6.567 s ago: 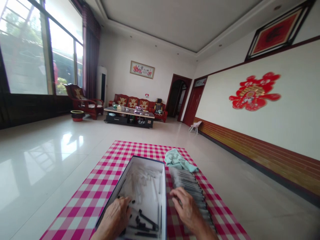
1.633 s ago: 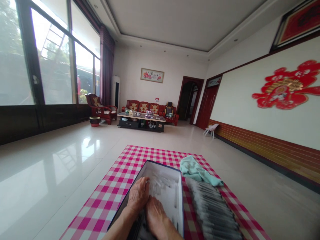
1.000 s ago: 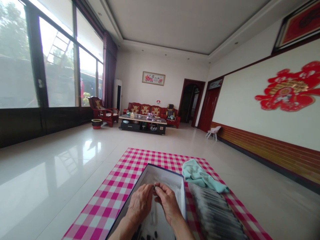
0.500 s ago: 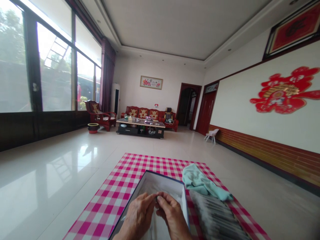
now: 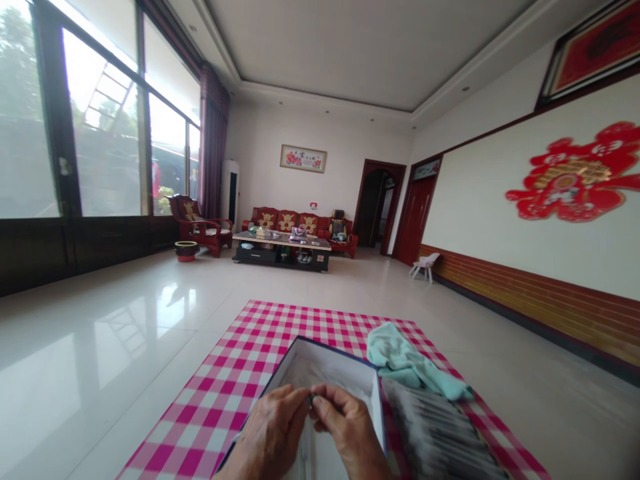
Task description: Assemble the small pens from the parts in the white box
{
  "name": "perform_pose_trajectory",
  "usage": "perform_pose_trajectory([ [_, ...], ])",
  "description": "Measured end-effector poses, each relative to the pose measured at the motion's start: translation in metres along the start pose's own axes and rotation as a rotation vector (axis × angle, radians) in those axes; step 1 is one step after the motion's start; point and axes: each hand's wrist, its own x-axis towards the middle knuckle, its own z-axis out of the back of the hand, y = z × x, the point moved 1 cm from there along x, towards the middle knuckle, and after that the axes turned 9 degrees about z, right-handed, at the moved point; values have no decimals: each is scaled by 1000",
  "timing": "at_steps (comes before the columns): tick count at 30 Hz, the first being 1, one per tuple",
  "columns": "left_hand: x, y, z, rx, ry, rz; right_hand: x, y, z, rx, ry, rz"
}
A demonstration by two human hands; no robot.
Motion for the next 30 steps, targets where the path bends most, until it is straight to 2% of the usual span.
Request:
perform_pose_trajectory([
  [4, -1, 1, 2, -115, -8, 4, -1, 9, 0, -78, 23, 36],
  [9, -1, -8, 5, -167, -37, -13, -4, 22, 0, -153, 39, 68],
  [13, -3, -14, 7, -203, -8, -39, -5, 30, 5, -271, 63, 117],
  [16, -3, -12, 6, -119, 23, -45, -6, 38, 9, -402, 97, 186],
  [20, -3, -12, 5, 97, 1, -86, -7, 41, 13, -556, 143, 254],
  [24, -3, -18, 3, 165, 9, -121, -7, 30, 10, -710, 87, 383],
  [28, -3, -21, 3, 172, 24, -109, -7, 21, 5, -712, 12, 311],
  [30, -3, -19, 2, 176, 18, -96, -8, 24, 5, -662, 30, 289],
])
